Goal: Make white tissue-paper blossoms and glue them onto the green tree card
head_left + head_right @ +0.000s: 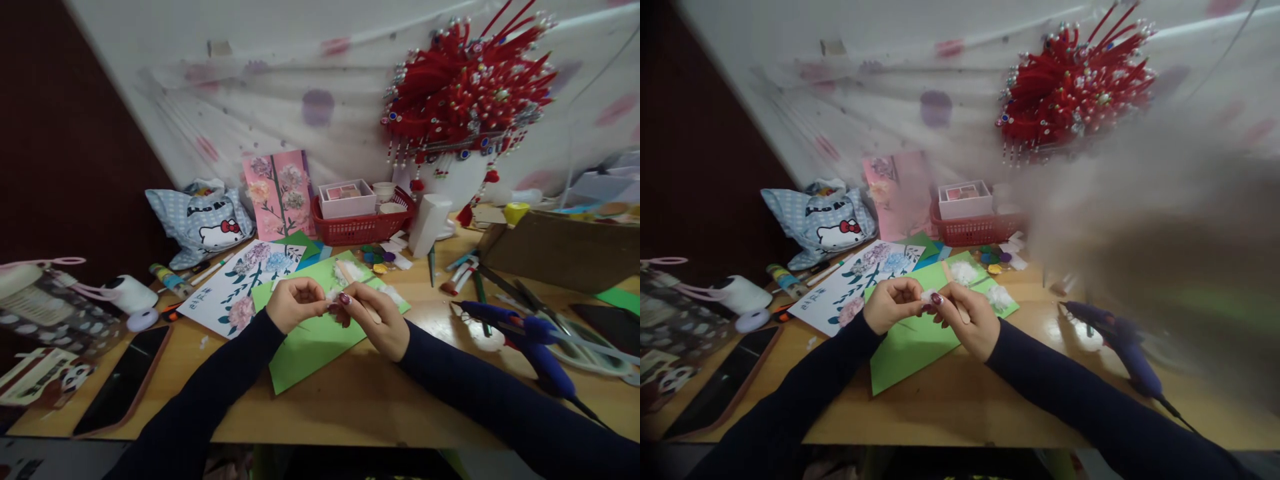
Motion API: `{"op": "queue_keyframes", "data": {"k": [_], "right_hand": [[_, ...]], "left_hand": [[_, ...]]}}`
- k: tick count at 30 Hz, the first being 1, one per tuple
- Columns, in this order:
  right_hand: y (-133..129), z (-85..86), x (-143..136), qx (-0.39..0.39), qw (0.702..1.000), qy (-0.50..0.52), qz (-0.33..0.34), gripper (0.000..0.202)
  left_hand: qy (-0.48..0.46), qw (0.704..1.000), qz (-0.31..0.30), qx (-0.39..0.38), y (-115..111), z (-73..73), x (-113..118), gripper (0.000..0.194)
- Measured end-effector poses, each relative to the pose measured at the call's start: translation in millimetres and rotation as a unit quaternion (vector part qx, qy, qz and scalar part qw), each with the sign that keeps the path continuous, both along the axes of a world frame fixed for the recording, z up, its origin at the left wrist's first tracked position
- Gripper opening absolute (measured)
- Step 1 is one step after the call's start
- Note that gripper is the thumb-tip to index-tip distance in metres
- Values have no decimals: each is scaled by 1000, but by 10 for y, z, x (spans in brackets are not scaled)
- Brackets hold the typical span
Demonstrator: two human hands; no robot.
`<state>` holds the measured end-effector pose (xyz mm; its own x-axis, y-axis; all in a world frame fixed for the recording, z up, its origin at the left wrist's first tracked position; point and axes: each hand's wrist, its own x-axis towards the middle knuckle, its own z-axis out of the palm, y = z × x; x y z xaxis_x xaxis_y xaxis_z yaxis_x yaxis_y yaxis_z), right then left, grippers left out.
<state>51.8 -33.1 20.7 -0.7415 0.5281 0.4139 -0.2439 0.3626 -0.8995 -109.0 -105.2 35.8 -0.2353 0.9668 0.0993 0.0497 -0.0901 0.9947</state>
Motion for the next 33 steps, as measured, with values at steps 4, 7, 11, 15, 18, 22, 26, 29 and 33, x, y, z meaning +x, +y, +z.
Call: {"op": "queue_keyframes", "data": {"k": [4,7,11,15,18,22,26,29,33], "right_hand": [[-7,21,7,-4,1000,-8,18,29],[-1,44,13,16,1000,-15,20,25],[9,54,11,53,998,-25,5,23],[11,57,10,76,996,-37,3,22],[15,57,12,95,995,-41,-1,21],[40,51,14,128,991,-50,1,21],[73,41,11,152,987,-58,6,23],[89,36,11,156,986,-63,6,22],[102,37,18,156,985,-80,8,22]], "left_hand": [[-3,999,-37,2,-9,-28,-5,41],[-6,999,-49,2,-21,-28,-3,42],[-14,998,-53,4,-34,-23,14,42],[-17,998,-58,3,-32,-33,21,41],[-15,998,-61,6,-29,-41,15,40],[-14,998,-63,6,-27,-50,5,39],[-17,998,-63,-9,-18,-66,-4,41],[-18,998,-61,-16,-10,-87,-12,43],[-17,998,-61,-27,-6,-116,-12,42]]}}
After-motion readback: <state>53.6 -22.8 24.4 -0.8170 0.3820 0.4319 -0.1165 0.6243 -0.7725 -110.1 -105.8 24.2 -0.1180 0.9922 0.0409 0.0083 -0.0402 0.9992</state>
